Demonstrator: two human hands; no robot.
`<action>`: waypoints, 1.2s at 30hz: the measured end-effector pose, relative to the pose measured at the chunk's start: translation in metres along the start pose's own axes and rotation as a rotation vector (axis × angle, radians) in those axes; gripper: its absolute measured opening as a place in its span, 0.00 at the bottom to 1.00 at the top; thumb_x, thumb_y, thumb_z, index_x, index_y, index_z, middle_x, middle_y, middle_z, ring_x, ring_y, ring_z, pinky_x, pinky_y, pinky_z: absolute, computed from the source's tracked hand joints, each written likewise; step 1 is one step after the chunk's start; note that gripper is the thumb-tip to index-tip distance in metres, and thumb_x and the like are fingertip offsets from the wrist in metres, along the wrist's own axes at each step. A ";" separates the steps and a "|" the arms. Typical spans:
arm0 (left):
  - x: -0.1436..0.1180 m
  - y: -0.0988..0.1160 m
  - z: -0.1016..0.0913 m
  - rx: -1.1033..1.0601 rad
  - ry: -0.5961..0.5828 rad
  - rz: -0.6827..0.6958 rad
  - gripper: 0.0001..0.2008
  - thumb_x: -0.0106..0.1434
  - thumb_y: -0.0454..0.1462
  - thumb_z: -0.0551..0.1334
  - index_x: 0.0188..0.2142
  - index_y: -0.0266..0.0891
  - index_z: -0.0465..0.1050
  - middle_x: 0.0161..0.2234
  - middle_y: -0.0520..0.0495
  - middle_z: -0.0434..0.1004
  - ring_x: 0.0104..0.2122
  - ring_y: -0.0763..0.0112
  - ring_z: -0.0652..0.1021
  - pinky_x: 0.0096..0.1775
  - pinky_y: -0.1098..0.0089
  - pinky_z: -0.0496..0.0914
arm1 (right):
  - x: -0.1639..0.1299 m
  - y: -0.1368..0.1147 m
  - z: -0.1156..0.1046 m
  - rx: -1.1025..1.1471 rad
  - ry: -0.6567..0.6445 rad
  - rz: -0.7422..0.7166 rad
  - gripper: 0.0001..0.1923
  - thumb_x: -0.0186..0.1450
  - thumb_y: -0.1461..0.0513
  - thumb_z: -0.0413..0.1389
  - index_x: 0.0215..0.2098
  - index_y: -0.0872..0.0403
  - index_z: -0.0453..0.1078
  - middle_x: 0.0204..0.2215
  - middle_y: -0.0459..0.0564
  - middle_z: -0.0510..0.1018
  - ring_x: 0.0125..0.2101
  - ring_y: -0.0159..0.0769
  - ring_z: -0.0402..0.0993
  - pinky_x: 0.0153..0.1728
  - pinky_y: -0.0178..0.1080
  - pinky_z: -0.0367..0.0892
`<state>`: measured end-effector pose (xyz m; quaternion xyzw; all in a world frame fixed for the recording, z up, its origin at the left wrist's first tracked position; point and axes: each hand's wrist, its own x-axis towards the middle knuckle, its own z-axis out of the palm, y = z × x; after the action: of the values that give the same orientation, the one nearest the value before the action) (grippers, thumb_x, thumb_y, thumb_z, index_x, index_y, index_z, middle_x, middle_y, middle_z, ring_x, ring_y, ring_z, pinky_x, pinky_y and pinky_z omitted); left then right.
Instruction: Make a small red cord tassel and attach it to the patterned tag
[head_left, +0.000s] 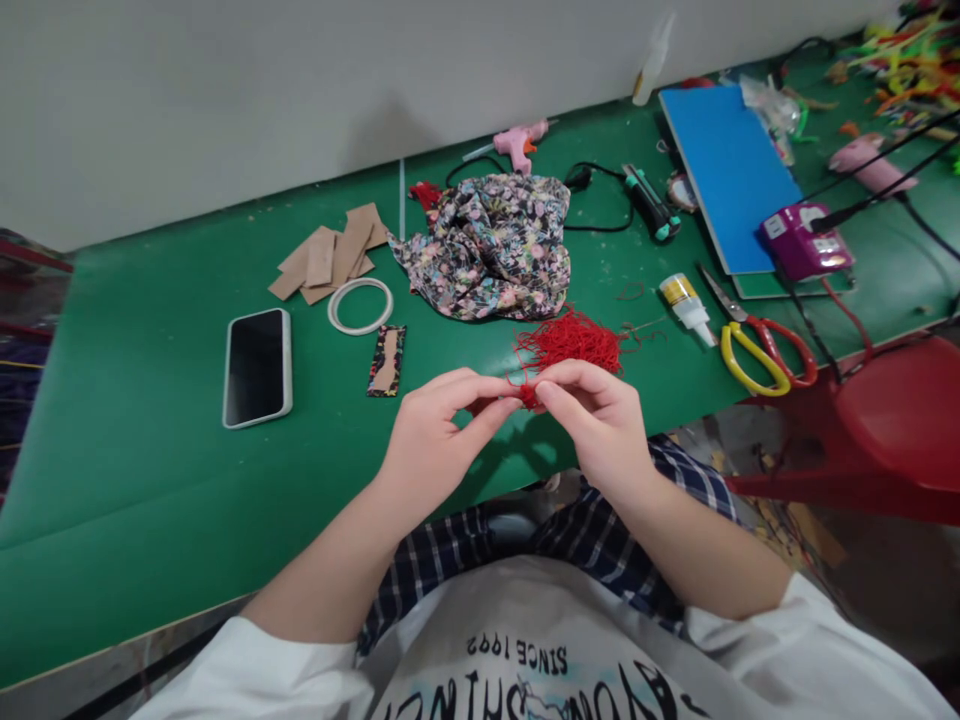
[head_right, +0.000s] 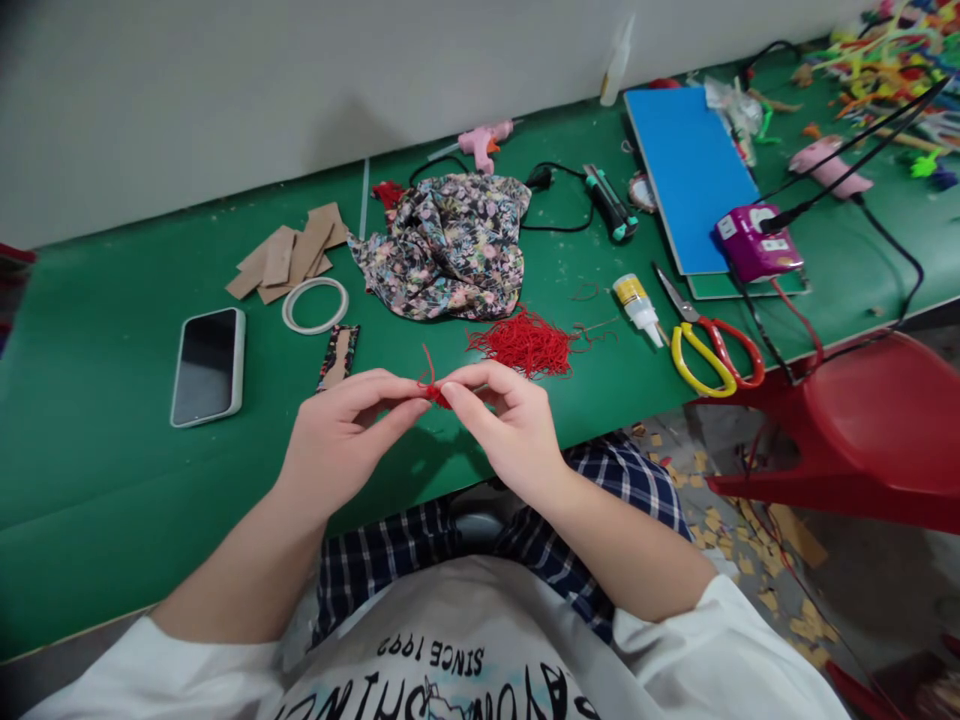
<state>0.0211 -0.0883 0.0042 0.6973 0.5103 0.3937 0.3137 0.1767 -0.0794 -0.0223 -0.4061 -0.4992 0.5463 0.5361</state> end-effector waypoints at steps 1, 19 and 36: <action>0.000 0.000 -0.001 0.023 -0.002 0.012 0.03 0.57 0.34 0.62 0.32 0.36 0.75 0.27 0.51 0.76 0.27 0.77 0.74 0.29 0.77 0.68 | 0.000 0.000 0.000 -0.021 0.003 -0.007 0.02 0.58 0.62 0.57 0.29 0.52 0.72 0.26 0.42 0.77 0.27 0.25 0.72 0.29 0.30 0.69; 0.000 0.002 0.001 -0.142 -0.185 -0.219 0.07 0.64 0.39 0.54 0.34 0.39 0.69 0.28 0.54 0.73 0.30 0.77 0.74 0.34 0.76 0.68 | 0.001 0.000 -0.002 -0.332 0.032 -0.200 0.03 0.59 0.66 0.55 0.28 0.52 0.69 0.25 0.43 0.73 0.27 0.28 0.69 0.31 0.34 0.67; 0.003 -0.002 -0.004 0.048 -0.263 -0.077 0.09 0.64 0.38 0.55 0.41 0.43 0.72 0.34 0.53 0.75 0.33 0.75 0.73 0.36 0.75 0.66 | 0.002 0.001 -0.003 -0.494 0.057 -0.349 0.04 0.58 0.68 0.56 0.28 0.53 0.69 0.26 0.44 0.74 0.29 0.29 0.70 0.32 0.35 0.67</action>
<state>0.0172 -0.0851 0.0056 0.7299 0.5005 0.2745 0.3761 0.1787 -0.0772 -0.0238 -0.4476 -0.6640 0.2962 0.5206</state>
